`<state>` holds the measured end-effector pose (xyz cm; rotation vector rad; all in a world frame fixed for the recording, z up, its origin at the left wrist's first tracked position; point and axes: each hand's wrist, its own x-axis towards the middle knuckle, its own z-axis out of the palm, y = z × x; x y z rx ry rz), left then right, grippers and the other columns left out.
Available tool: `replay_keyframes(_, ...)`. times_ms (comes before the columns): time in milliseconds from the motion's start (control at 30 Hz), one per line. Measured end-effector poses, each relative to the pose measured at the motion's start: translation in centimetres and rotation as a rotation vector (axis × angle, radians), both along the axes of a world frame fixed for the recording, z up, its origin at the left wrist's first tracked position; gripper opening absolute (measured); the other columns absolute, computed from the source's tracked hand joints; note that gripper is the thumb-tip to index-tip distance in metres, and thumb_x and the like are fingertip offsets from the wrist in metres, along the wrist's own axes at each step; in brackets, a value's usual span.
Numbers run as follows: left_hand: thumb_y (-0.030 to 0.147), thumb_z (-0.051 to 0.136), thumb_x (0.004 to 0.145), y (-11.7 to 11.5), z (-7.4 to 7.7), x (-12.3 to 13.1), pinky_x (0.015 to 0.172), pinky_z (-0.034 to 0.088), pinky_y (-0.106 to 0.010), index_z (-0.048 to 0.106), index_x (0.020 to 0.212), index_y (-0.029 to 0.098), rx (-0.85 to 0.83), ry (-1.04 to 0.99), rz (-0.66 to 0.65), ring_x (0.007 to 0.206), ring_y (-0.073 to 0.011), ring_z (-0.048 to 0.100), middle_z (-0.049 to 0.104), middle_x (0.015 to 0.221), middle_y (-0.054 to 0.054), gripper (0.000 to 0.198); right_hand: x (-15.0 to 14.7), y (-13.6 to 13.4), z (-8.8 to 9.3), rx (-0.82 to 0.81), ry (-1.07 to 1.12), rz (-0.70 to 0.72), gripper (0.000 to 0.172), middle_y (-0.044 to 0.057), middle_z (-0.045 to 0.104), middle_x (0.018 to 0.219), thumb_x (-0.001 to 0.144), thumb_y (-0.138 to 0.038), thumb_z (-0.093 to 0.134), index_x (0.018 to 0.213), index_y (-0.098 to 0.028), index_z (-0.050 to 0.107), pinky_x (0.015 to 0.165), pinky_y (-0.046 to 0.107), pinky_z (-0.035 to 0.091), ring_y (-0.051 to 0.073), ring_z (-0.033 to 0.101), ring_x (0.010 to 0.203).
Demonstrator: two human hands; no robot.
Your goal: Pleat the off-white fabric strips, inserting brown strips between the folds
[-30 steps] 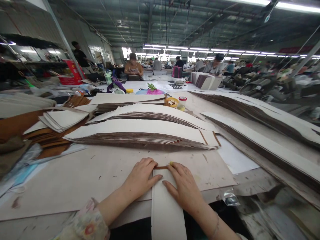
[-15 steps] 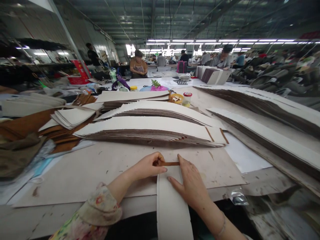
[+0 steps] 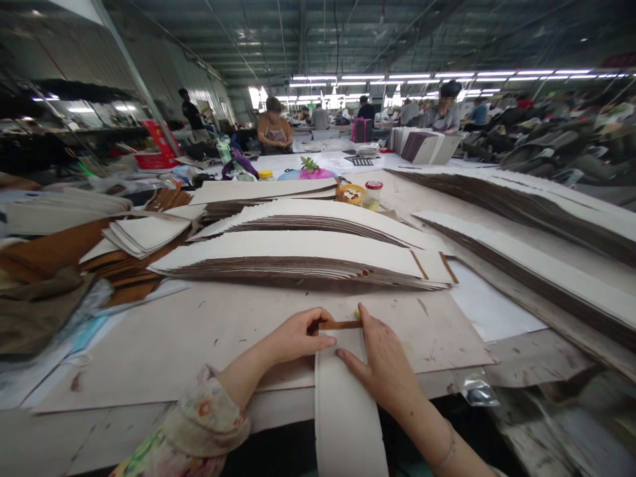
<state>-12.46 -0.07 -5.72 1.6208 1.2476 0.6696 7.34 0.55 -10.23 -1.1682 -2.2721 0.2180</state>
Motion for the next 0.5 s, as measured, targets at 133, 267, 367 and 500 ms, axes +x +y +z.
replay_keyframes(133, 0.033, 0.059, 0.072, -0.1, 0.0, 0.2, 0.058, 0.035, -0.021, 0.053, 0.088, 0.016, -0.002, -0.031, 0.011, 0.065, -0.0116, 0.045, 0.05, 0.073, 0.002, 0.025, 0.3, 0.2, 0.2, -0.083, 0.094, 0.032, 0.07, 0.017, 0.047, 0.123, 0.08, -0.041, 0.051, 0.136, -0.012, 0.019, 0.093, 0.047, 0.036, 0.028, 0.044, 0.111)
replay_keyframes(267, 0.032, 0.057, 0.073, -0.3, 0.4, 0.6, 0.058, 0.035, -0.02, 0.054, 0.084, 0.015, 0.027, -0.044, 0.016, 0.066, -0.0117, 0.045, 0.05, 0.072, 0.003, 0.02, 0.8, 0.8, 1.2, -0.286, 0.314, 0.065, 0.048, 0.01, 0.051, 0.121, 0.082, -0.039, 0.046, 0.125, -0.02, 0.039, 0.093, 0.042, 0.038, 0.024, 0.046, 0.111)
replay_keyframes(367, 0.031, 0.056, 0.073, -0.4, 0.6, 0.9, 0.057, 0.033, -0.02, 0.056, 0.083, 0.015, 0.049, -0.013, 0.033, 0.063, -0.0108, 0.043, 0.048, 0.069, 0.004, 0.019, 1.2, 1.0, 2.0, -0.458, 0.454, 0.049, 0.042, 0.007, 0.057, 0.108, 0.08, -0.039, 0.047, 0.118, -0.02, 0.045, 0.083, 0.036, 0.044, 0.021, 0.054, 0.096)
replay_keyframes(500, 0.031, 0.057, 0.072, -0.5, 0.4, 1.2, 0.056, 0.033, -0.02, 0.055, 0.08, 0.015, 0.035, -0.066, 0.06, 0.062, -0.0104, 0.042, 0.047, 0.066, 0.004, 0.018, 1.4, 0.9, 2.8, -0.61, 0.514, 0.099, 0.038, 0.004, 0.061, 0.096, 0.077, -0.039, 0.053, 0.109, -0.019, 0.051, 0.076, 0.033, 0.045, 0.02, 0.057, 0.084)
